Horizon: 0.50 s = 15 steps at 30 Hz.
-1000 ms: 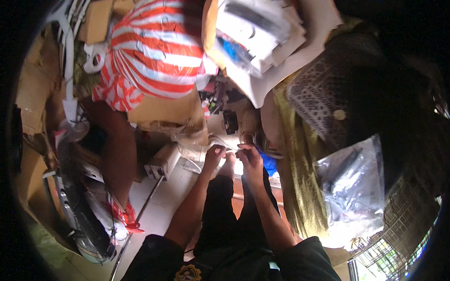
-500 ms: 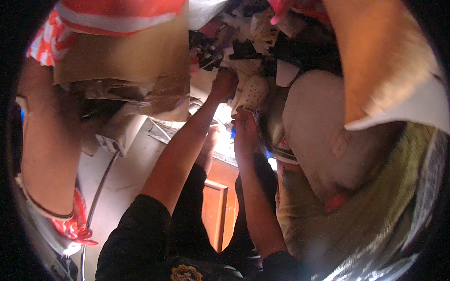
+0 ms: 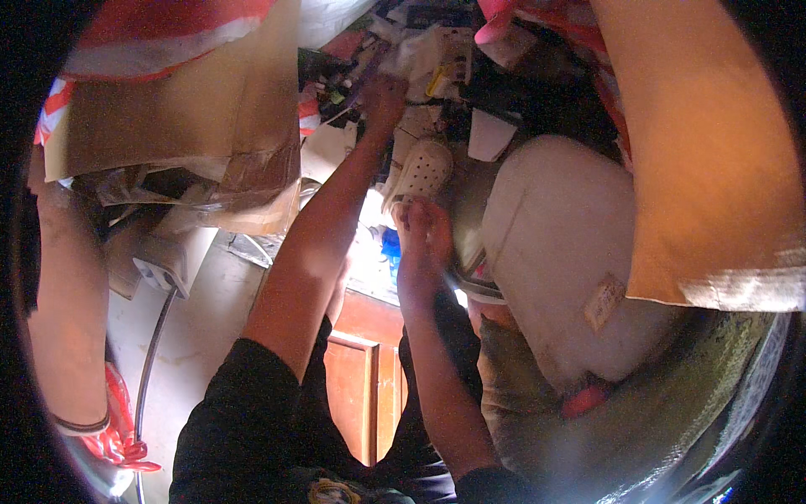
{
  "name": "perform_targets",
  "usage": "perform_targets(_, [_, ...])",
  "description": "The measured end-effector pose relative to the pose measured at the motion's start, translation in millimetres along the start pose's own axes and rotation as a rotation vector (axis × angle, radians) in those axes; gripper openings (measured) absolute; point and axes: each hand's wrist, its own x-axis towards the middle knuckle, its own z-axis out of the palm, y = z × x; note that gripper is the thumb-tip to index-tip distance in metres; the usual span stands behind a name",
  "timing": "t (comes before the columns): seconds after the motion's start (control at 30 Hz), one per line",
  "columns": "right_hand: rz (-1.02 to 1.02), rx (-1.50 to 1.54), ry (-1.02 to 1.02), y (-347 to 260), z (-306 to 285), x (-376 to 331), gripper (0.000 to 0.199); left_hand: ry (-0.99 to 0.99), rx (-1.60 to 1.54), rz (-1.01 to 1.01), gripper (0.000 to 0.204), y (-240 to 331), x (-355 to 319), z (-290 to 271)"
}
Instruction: The person rummages through a large pile of mixed items in a cluttered room, picking up and inspecting various objects such as plastic bags, cardboard boxes, a metal cup, and a black cloth. The person moves items around and briefly examines them before placing them back into the pile.
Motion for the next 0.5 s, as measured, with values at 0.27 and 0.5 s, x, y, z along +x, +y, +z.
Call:
perform_targets(0.27, [0.049, 0.085, 0.021, 5, -5, 11, 0.03, -0.37, 0.42, 0.098, 0.033, -124, -96, -59])
perform_targets(0.5, [-0.006, -0.01, 0.039, -6, -1, 14, 0.028, -0.035, -0.21, 0.231, 0.037, 1, -55, -46])
